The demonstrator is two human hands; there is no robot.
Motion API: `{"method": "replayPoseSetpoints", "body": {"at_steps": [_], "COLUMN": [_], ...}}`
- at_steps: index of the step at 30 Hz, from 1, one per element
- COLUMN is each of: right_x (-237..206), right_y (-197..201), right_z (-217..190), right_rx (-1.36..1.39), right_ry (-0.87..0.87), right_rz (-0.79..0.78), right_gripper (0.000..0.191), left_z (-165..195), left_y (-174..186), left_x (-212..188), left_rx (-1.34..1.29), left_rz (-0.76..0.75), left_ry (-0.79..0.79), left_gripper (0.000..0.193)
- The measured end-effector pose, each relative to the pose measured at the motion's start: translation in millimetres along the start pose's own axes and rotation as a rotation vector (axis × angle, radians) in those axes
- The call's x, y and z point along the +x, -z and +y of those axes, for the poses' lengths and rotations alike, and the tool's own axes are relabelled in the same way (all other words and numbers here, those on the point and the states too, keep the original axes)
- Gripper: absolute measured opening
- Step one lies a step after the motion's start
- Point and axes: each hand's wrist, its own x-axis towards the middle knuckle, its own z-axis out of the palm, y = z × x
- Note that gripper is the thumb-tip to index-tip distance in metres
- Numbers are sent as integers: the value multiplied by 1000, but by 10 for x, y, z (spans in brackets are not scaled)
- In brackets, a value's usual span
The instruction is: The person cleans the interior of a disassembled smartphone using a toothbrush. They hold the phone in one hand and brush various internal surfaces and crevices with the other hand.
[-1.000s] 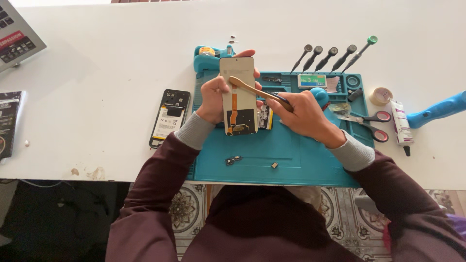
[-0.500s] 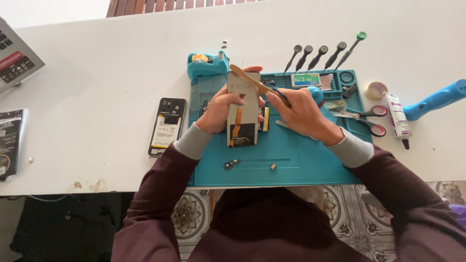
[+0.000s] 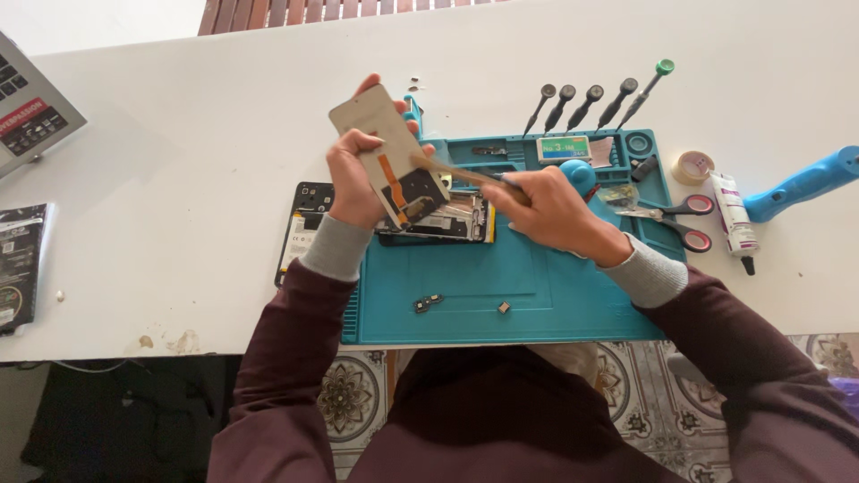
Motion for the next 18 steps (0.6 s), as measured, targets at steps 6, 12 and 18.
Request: {"method": "replayPoseSetpoints", "body": {"at_steps": [6, 12, 18], "right_x": [-34, 0, -41], "right_y": [-42, -3, -78], "right_z": [-28, -1, -40], "right_rx": [39, -57, 46], "right_ry": [22, 44, 12], "right_rz": [-162, -65, -158], "right_gripper": [44, 48, 47], "left_z": [76, 92, 113], "left_y": [175, 199, 170], "left_x": [80, 94, 62], "left_rx": [-104, -128, -132], "left_rz": [55, 150, 213], "left_ry": [-85, -154, -202], "left_gripper": [74, 70, 69]}}
